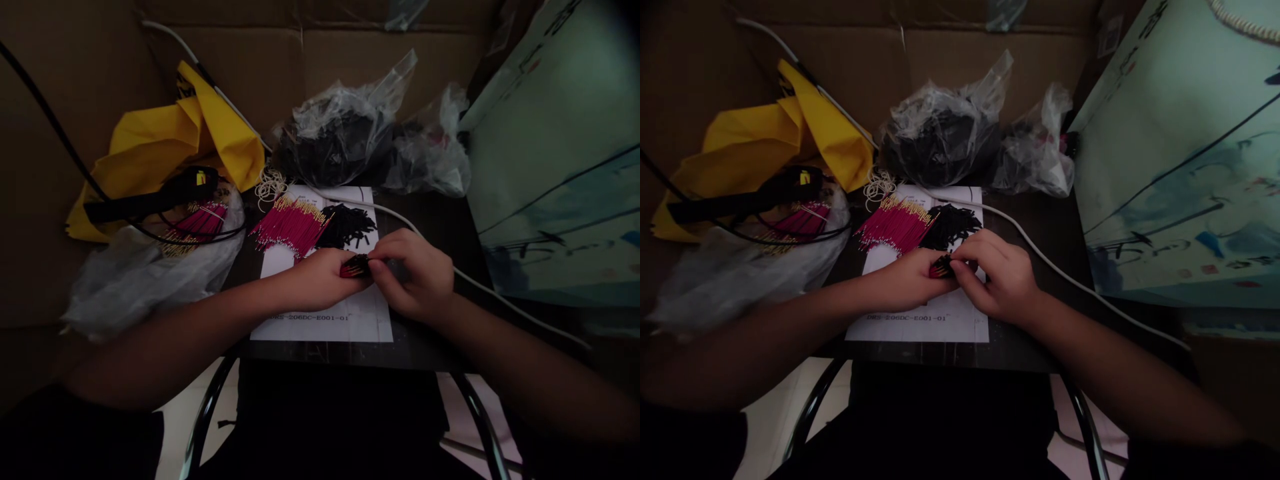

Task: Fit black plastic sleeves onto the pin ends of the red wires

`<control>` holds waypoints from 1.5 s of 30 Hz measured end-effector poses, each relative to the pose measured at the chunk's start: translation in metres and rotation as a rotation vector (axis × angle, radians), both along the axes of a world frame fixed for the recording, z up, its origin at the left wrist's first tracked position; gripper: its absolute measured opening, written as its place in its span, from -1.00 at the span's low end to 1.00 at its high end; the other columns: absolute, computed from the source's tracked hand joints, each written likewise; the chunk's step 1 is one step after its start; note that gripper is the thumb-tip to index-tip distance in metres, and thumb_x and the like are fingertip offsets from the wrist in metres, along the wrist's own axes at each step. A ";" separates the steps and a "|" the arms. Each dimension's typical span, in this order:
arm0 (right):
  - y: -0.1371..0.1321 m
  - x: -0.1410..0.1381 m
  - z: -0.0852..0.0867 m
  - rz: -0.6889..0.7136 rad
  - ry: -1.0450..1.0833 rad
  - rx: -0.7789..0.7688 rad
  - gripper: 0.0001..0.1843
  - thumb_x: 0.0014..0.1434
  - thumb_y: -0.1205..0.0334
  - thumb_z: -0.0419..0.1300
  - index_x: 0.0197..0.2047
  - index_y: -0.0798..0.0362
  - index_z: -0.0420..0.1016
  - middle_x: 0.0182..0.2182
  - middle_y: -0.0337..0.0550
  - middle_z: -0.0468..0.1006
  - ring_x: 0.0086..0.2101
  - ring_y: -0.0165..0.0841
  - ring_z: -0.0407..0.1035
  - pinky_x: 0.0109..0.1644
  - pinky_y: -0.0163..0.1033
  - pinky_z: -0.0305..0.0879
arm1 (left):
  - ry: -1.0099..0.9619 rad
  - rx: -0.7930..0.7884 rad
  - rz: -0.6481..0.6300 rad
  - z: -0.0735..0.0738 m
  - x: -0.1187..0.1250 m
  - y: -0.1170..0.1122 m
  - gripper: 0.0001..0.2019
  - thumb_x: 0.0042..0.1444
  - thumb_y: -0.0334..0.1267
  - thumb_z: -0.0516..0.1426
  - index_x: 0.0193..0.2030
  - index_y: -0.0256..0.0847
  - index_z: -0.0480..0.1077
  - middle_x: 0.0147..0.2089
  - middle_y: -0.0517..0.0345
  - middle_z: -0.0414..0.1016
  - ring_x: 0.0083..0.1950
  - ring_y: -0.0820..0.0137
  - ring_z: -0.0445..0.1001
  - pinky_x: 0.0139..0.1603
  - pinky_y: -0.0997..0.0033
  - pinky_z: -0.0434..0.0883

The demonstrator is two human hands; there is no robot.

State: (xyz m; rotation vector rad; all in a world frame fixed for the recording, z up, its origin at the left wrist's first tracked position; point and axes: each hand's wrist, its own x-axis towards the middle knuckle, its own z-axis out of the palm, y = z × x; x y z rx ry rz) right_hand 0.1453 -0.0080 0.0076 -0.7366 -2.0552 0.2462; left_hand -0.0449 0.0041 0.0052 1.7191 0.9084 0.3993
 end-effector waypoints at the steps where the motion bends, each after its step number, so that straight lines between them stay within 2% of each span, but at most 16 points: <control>1: 0.000 0.000 0.000 0.002 -0.003 -0.013 -0.83 0.13 0.39 0.22 -0.18 0.03 0.44 -0.35 -0.17 0.51 -0.34 -0.37 0.43 -0.28 -0.23 0.40 | 0.004 0.003 0.002 0.000 0.000 0.000 -0.74 0.13 -0.07 0.12 -0.39 -0.24 0.30 -0.48 0.28 0.21 -0.44 0.54 0.18 -0.48 0.54 0.15; 9: 0.000 0.001 0.000 0.040 0.026 -0.049 -0.84 0.10 0.43 0.22 -0.23 0.05 0.42 -0.37 -0.16 0.48 -0.35 -0.38 0.40 -0.28 -0.22 0.37 | 0.029 0.011 0.002 0.005 0.000 0.000 -0.77 0.13 -0.09 0.11 -0.37 -0.23 0.33 -0.47 0.28 0.27 -0.44 0.54 0.21 -0.47 0.54 0.18; 19: 0.002 0.000 0.000 0.078 0.021 -0.088 -0.88 0.12 0.42 0.21 -0.24 0.07 0.42 -0.38 -0.15 0.46 -0.35 -0.38 0.38 -0.28 -0.22 0.36 | 0.040 0.064 -0.015 0.001 0.000 0.000 -0.74 0.14 -0.06 0.10 -0.36 -0.24 0.34 -0.44 0.26 0.33 -0.38 0.50 0.28 -0.36 0.48 0.25; 27: -0.001 0.002 0.005 -0.004 -0.085 0.115 -0.78 0.10 0.39 0.28 -0.14 0.08 0.51 -0.33 -0.13 0.53 -0.36 -0.41 0.42 -0.33 -0.30 0.38 | 0.026 0.026 -0.013 0.005 0.000 0.001 -0.76 0.13 -0.10 0.09 -0.37 -0.26 0.36 -0.48 0.29 0.26 -0.44 0.53 0.22 -0.41 0.51 0.17; 30: -0.002 0.003 0.006 -0.025 -0.145 0.179 -0.68 0.11 0.35 0.28 -0.03 0.06 0.52 -0.29 -0.09 0.54 -0.32 -0.36 0.43 -0.30 -0.25 0.40 | -0.008 -0.028 0.007 0.008 -0.001 0.000 -0.79 0.12 -0.14 0.10 -0.35 -0.26 0.36 -0.50 0.30 0.28 -0.47 0.54 0.23 -0.42 0.52 0.18; 33: -0.001 0.004 0.004 -0.017 -0.184 0.236 -0.56 0.11 0.34 0.27 0.09 0.05 0.48 -0.24 -0.06 0.54 -0.27 -0.31 0.43 -0.24 -0.18 0.43 | 0.005 -0.083 0.030 0.010 0.000 0.000 -0.82 0.11 -0.19 0.09 -0.42 -0.25 0.32 -0.57 0.32 0.21 -0.50 0.54 0.21 -0.44 0.53 0.18; 36: 0.000 0.005 0.003 -0.015 -0.231 0.284 -0.47 0.08 0.35 0.29 0.15 0.12 0.45 -0.21 -0.01 0.54 -0.23 -0.26 0.42 -0.18 -0.11 0.44 | 0.036 -0.118 0.058 0.012 0.000 0.000 -0.81 0.11 -0.21 0.07 -0.47 -0.24 0.29 -0.62 0.32 0.18 -0.52 0.53 0.20 -0.48 0.52 0.16; 39: 0.001 0.005 0.003 -0.019 -0.282 0.298 -0.43 0.05 0.35 0.32 0.16 0.18 0.44 -0.20 0.01 0.54 -0.22 -0.24 0.40 -0.16 -0.11 0.44 | 0.055 -0.120 0.065 0.013 0.000 0.000 -0.79 0.12 -0.20 0.06 -0.49 -0.23 0.25 -0.63 0.31 0.18 -0.54 0.53 0.19 -0.50 0.52 0.13; 45: -0.001 0.005 0.007 -0.023 -0.293 0.326 -0.50 0.03 0.36 0.33 0.08 0.20 0.49 -0.26 -0.02 0.53 -0.23 -0.25 0.39 -0.16 -0.12 0.44 | 0.055 -0.086 0.059 0.014 0.001 0.000 -0.83 0.09 -0.26 0.05 -0.49 -0.24 0.26 -0.63 0.33 0.17 -0.54 0.55 0.17 -0.50 0.53 0.12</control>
